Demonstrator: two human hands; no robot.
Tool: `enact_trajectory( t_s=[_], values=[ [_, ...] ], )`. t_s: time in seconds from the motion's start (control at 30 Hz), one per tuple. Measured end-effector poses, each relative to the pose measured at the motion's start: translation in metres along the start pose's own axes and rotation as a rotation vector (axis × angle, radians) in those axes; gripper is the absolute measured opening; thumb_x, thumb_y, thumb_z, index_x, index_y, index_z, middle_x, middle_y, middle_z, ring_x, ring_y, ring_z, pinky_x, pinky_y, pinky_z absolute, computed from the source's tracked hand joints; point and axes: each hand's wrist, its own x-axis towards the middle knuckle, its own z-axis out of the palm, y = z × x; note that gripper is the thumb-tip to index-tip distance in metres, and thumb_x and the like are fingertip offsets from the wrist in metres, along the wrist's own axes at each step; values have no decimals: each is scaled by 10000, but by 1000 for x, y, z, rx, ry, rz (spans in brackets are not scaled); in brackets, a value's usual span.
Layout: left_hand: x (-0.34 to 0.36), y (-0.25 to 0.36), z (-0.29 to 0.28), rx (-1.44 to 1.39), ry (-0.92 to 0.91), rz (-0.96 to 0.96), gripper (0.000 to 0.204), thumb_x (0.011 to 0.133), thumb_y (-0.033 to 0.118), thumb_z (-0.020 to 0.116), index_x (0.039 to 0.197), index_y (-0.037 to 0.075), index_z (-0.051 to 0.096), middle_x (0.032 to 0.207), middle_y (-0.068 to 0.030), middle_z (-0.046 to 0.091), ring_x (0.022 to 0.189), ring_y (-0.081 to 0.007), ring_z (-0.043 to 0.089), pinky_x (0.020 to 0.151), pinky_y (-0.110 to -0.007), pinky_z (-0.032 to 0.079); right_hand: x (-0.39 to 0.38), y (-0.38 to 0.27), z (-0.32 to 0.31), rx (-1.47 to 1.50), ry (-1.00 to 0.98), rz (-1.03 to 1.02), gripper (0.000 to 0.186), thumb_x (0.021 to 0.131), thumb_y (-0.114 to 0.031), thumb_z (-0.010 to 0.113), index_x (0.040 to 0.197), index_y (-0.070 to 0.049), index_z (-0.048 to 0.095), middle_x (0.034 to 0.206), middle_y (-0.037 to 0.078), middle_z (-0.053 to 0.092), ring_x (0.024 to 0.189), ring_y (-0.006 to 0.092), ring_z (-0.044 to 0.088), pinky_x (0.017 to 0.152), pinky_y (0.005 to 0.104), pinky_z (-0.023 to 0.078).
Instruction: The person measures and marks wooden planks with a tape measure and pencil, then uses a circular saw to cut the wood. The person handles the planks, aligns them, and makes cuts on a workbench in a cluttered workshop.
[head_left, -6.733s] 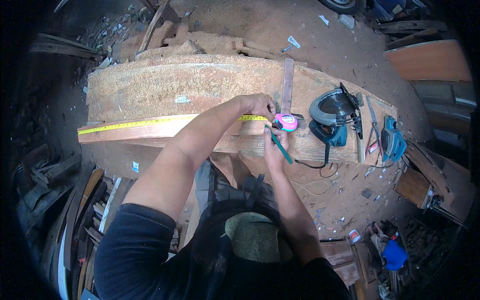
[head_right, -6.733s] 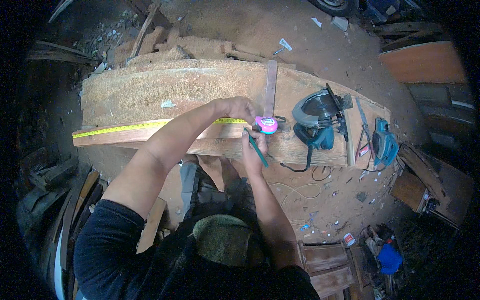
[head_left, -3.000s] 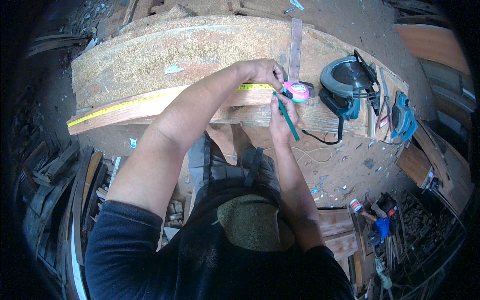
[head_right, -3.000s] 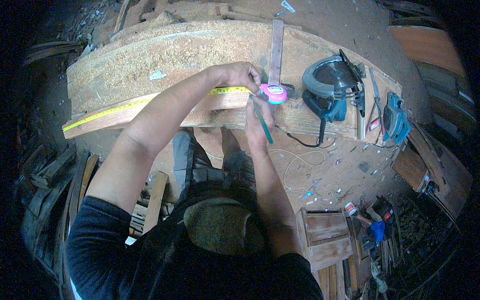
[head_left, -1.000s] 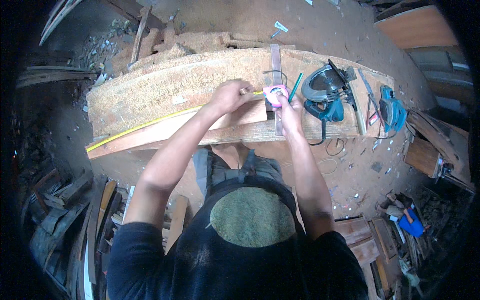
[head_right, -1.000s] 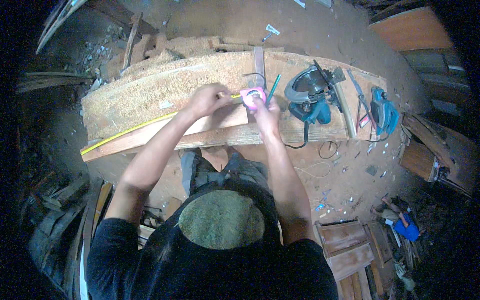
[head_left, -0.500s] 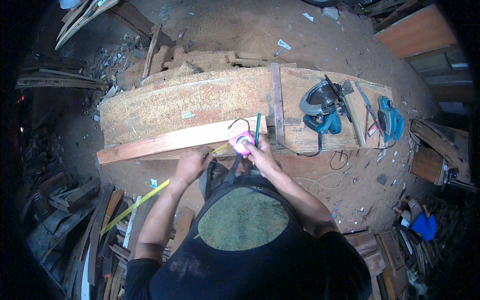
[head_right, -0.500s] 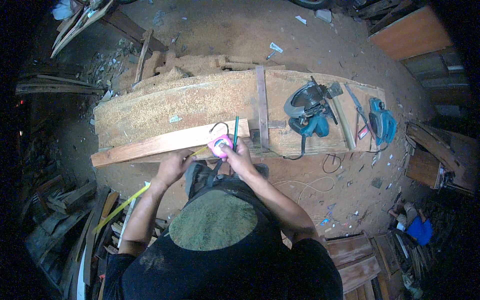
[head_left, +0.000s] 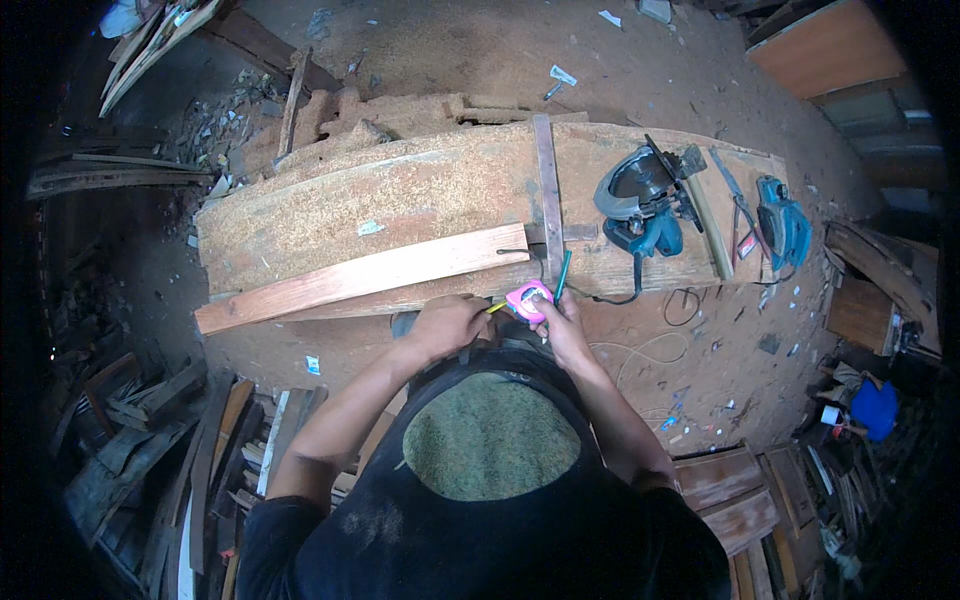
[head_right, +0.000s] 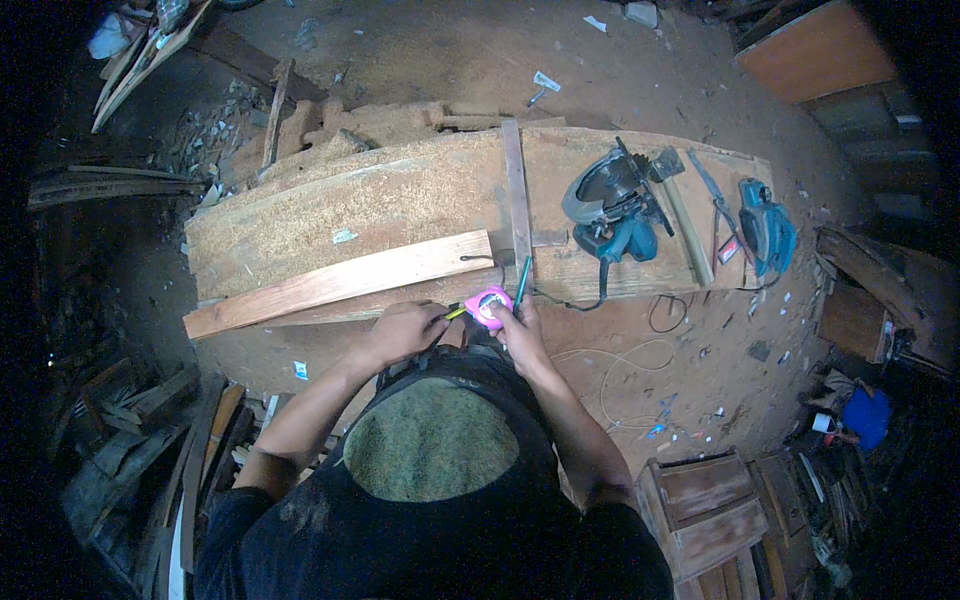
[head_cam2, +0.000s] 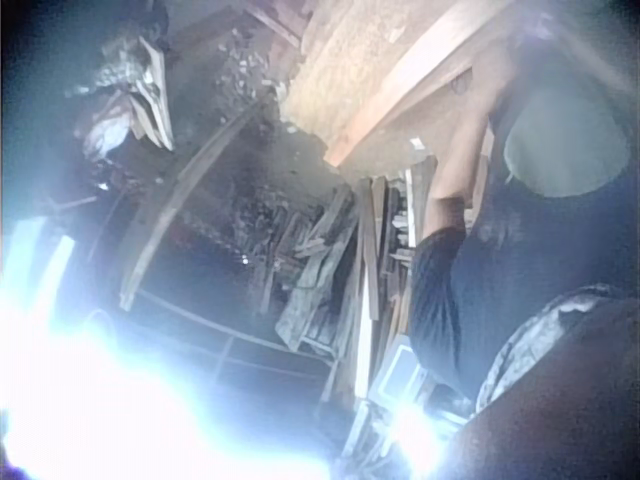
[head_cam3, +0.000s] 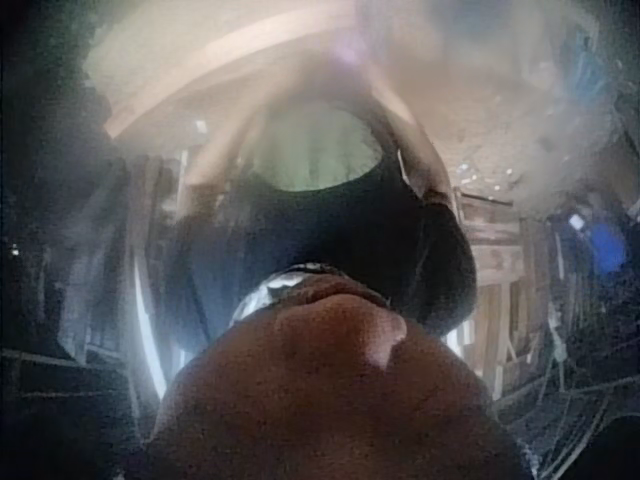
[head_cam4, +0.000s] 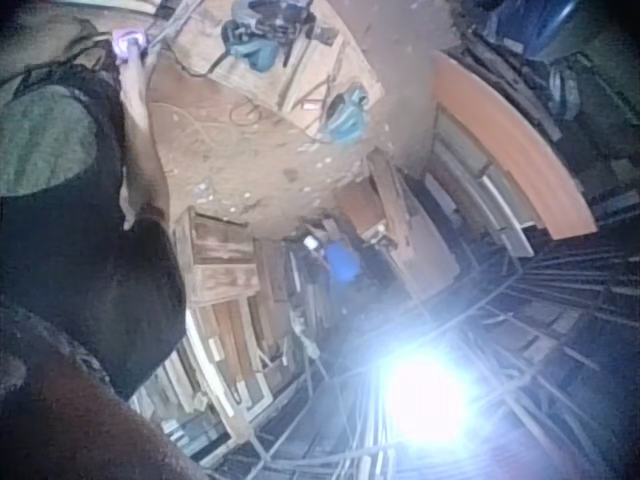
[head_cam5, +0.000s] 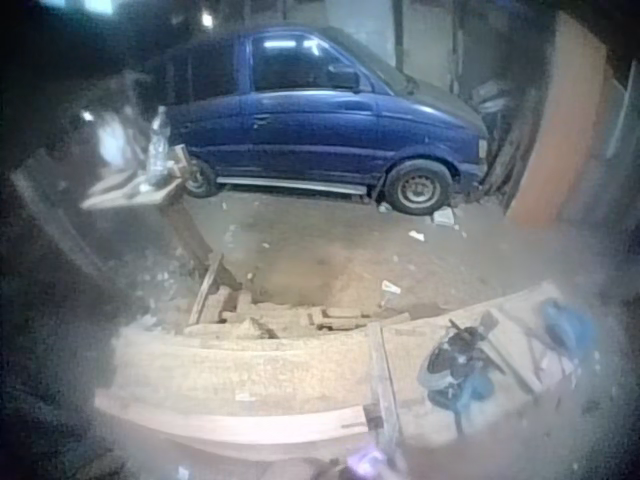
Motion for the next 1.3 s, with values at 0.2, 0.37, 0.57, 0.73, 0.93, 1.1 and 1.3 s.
enact_trajectory(
  t_s=[0.2, 0.37, 0.57, 0.73, 0.93, 1.1, 1.3],
  values=[
    [7, 25, -15, -8, 159, 94, 418, 964, 305, 631, 1298, 54, 624, 1044, -203, 728, 1019, -380, 691, 932, -464, 535, 25, 21, -36, -243, 135, -252, 326, 950, -170, 695, 1213, -50, 544, 972, 113, 687, 840, 251, 679, 733, 363, 539],
    [-26, -3, -38, -199, -1, -179, 428, 995, 356, 621, 1301, 58, 632, 1108, -220, 727, 1002, -364, 714, 905, -434, 558, 55, -12, -70, -1031, 363, -143, 456, 910, -236, 690, 1262, 21, 556, 1130, 283, 681, 1045, 453, 666, 921, 491, 523],
    [-76, -85, -23, -222, 136, -365, 413, 984, 336, 641, 1269, 38, 646, 1069, -217, 737, 962, -341, 730, 872, -423, 567, 119, -6, -110, -1437, 442, -164, 438, 914, -270, 663, 1201, 58, 621, 1161, 322, 670, 1111, 484, 645, 980, 518, 504],
    [-124, -172, 18, -709, 540, -616, 469, 989, 353, 670, 1261, -28, 633, 963, -111, 729, 854, -198, 686, 792, -344, 550, 117, -34, -51, -1302, 451, -672, 324, 899, -263, 687, 954, 56, 669, 947, 241, 695, 964, 458, 668, 868, 504, 526],
    [-143, -267, 12, -1391, 1017, -904, 655, 937, 562, 688, 1283, 11, 612, 927, -65, 635, 770, -160, 606, 692, -298, 519, 178, -22, -11, -680, 141, -125, 659, 962, -488, 657, 1403, -4, 584, 1320, 162, 668, 1199, 266, 619, 1049, 394, 447],
    [-188, -375, 27, -1352, 1295, -1130, 857, 860, 656, 705, 1328, -49, 570, 1061, -205, 675, 710, -240, 651, 619, -408, 546, 162, 1, 40, -278, -94, 177, 743, 979, -631, 537, 1495, -102, 469, 1395, 91, 603, 1279, 218, 561, 1047, 362, 428],
    [-210, -437, 34, -1557, 1444, -1104, 978, 875, 663, 673, 1481, -64, 427, 1344, -243, 607, 1059, -343, 672, 835, -447, 556, 164, 8, 55, -421, 5, 155, 673, 931, -651, 582, 1323, -103, 570, 1039, 40, 703, 800, 179, 667, 561, 333, 492]
  ],
)
